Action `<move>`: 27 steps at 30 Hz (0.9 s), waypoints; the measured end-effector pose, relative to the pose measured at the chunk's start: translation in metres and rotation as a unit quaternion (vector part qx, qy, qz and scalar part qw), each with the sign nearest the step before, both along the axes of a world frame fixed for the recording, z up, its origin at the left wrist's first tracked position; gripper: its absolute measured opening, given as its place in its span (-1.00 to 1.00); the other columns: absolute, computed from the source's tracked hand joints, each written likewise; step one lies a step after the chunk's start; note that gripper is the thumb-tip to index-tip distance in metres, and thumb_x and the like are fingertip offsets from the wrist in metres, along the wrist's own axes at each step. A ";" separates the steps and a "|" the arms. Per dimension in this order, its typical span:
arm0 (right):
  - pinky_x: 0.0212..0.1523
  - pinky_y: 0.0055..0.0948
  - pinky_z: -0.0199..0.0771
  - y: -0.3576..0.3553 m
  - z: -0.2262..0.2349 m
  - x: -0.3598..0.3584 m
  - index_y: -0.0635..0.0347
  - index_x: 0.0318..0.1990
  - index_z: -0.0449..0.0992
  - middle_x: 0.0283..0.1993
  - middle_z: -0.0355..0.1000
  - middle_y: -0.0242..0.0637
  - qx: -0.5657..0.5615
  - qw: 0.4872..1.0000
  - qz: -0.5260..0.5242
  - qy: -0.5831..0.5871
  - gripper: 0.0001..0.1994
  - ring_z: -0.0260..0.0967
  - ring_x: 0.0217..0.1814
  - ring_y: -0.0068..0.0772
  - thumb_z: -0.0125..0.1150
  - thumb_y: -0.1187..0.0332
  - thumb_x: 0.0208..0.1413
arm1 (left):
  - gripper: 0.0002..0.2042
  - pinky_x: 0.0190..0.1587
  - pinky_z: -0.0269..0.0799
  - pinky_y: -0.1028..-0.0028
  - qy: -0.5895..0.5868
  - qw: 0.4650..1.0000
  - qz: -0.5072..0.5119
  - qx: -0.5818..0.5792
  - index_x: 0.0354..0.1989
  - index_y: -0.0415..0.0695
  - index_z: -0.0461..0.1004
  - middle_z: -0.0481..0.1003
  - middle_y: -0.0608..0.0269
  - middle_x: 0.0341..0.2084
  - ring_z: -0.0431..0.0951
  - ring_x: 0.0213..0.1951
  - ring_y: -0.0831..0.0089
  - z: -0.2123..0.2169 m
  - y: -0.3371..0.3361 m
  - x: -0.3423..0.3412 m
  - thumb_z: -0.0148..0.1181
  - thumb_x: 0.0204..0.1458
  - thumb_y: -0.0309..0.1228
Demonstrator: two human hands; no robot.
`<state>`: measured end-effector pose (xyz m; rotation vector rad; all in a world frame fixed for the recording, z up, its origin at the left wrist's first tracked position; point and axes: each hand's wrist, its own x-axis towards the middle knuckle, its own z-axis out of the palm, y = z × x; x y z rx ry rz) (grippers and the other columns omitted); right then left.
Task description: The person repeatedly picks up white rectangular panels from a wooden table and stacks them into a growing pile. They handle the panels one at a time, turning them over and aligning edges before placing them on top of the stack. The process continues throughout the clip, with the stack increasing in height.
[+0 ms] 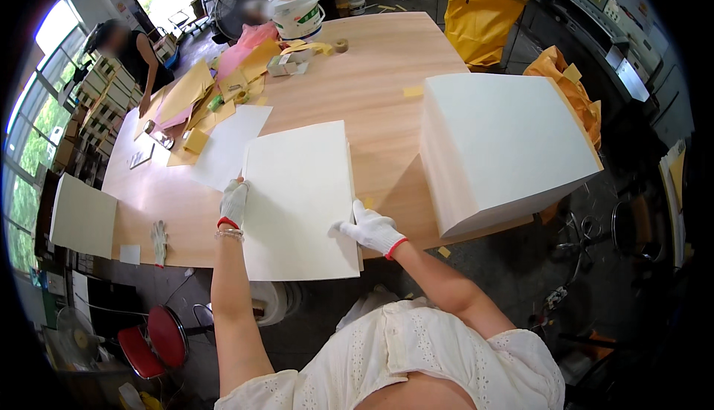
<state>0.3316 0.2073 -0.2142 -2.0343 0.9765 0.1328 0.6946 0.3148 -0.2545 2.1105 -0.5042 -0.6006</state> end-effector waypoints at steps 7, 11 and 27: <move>0.17 -0.07 0.25 0.010 0.001 -0.004 0.24 0.30 0.06 0.16 0.37 0.09 0.011 1.000 -0.024 -0.009 -0.16 0.35 0.20 0.05 0.02 -0.27 0.08 | -0.54 -0.18 0.37 0.54 -0.011 1.000 -0.017 0.014 0.22 -0.18 0.34 0.53 0.30 -0.30 0.46 -0.28 0.57 0.032 0.017 -0.031 0.06 0.18 -0.24; 0.27 -0.10 0.14 0.041 0.012 -0.036 0.18 0.45 -0.18 0.32 0.22 0.07 0.019 0.996 0.029 -0.078 -0.02 0.23 0.33 0.06 0.09 -0.24 0.05 | -0.51 -0.01 0.36 0.53 -0.046 0.995 -0.092 -0.016 0.28 -0.17 0.26 0.53 0.13 -0.05 0.49 -0.03 0.47 0.024 0.088 -0.041 0.06 0.21 -0.23; -0.05 -0.24 0.39 -0.043 0.002 0.033 0.20 -0.13 0.37 -0.14 0.44 -0.09 0.020 1.000 -0.010 -0.020 -0.28 0.41 -0.11 -0.16 -0.11 -0.40 0.07 | -0.40 0.23 0.23 0.37 -0.105 0.990 -0.089 0.042 0.29 -0.08 0.28 0.39 0.06 0.18 0.34 0.23 0.19 0.001 0.010 -0.005 -0.07 0.18 0.06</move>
